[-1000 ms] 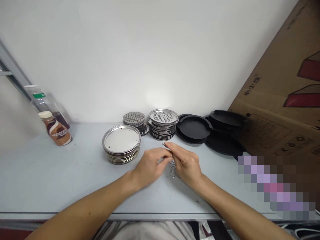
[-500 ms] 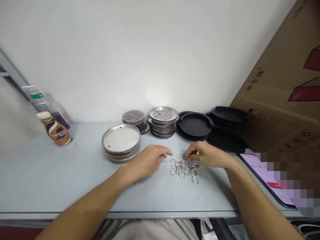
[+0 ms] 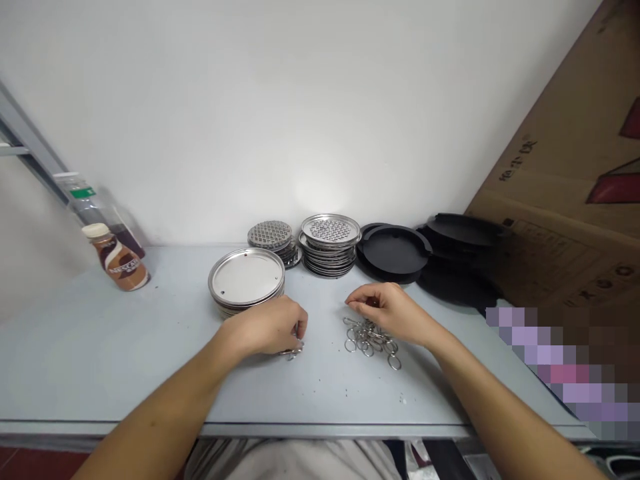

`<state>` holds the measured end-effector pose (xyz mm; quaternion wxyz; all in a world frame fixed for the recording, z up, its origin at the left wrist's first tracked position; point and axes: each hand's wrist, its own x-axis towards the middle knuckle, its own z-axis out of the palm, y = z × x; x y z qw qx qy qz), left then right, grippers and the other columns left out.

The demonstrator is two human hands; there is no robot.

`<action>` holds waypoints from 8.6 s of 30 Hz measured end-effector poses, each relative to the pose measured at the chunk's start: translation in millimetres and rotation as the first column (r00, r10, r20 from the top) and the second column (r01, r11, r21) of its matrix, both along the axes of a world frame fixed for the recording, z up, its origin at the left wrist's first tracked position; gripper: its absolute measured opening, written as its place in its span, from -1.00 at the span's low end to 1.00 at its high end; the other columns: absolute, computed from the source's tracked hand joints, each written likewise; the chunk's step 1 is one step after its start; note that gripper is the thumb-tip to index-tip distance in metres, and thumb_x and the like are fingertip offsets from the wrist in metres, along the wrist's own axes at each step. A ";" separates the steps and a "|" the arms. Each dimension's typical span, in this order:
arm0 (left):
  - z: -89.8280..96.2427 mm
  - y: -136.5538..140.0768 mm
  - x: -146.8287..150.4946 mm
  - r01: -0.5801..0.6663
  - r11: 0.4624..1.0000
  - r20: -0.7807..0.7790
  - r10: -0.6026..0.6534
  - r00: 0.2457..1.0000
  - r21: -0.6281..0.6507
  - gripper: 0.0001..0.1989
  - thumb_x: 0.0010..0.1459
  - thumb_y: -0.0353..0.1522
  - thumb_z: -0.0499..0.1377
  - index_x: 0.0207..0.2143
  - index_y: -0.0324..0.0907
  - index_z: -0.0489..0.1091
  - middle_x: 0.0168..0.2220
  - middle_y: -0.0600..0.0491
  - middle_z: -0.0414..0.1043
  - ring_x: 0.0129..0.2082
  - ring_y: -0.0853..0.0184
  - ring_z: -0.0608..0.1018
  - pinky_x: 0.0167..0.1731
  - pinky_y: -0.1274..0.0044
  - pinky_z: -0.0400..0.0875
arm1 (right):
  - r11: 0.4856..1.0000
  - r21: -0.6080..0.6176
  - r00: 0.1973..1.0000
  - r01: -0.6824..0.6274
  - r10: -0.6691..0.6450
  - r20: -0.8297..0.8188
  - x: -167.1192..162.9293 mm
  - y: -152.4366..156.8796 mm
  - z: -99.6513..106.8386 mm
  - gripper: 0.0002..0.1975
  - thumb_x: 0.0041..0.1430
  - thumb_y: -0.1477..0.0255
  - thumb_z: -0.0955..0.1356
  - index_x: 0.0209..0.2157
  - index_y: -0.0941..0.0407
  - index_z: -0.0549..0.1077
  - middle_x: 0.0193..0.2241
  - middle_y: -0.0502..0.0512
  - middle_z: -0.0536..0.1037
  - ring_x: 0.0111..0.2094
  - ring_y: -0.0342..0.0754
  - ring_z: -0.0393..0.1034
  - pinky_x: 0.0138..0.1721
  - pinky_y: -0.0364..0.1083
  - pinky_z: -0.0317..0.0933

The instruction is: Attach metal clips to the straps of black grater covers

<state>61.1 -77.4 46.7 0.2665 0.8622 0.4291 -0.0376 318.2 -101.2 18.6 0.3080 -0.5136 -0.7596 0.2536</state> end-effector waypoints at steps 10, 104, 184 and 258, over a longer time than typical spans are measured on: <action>-2.9 1.9 20.2 -0.077 0.992 0.623 0.121 0.773 -0.097 -0.81 0.15 -0.39 0.16 -0.22 -0.15 0.54 -0.37 0.03 0.58 -0.36 0.30 0.57 -0.34 0.52 0.40 | 0.953 -0.228 0.910 -0.201 0.095 -0.404 -20.3 -4.0 -1.7 -0.65 0.30 0.21 0.28 -0.11 0.14 0.55 -0.40 0.07 0.53 -0.50 -0.13 0.42 -0.51 -0.15 0.36; -35.5 -2.0 46.9 -0.367 0.904 0.820 0.033 0.572 0.220 -0.84 0.19 -0.38 0.22 -0.18 -0.09 0.56 -0.27 0.10 0.65 -0.31 0.32 0.66 -0.26 0.53 0.54 | 0.987 -0.091 0.892 0.133 -0.159 -0.423 -21.5 -6.2 4.5 -0.71 0.20 0.25 0.33 -0.40 0.16 0.55 -0.53 0.06 0.54 -0.57 -0.11 0.42 -0.52 -0.15 0.29; -23.5 -9.0 39.5 -0.112 0.932 0.724 -0.187 0.664 0.343 -0.84 0.27 -0.43 0.14 -0.26 -0.18 0.54 -0.25 0.05 0.60 -0.23 0.34 0.57 -0.15 0.53 0.39 | 0.679 0.731 0.997 0.069 -0.076 -0.024 -31.5 -12.5 -21.0 -0.70 0.29 0.60 0.28 0.01 0.12 0.49 -0.21 0.20 0.62 -0.23 -0.03 0.55 -0.20 -0.09 0.46; -72.9 -14.2 107.3 0.193 0.949 0.180 -0.240 0.954 0.248 0.28 -0.10 0.33 0.01 0.40 -0.36 -0.26 0.42 -0.27 -0.38 0.40 -0.03 -0.31 0.34 0.13 -0.35 | 0.936 -0.286 0.643 0.205 -0.349 -0.682 38.5 -6.8 -41.5 -0.37 0.09 -0.11 0.33 -0.24 0.20 0.62 -0.25 0.29 0.64 -0.13 0.13 0.52 0.06 0.12 0.28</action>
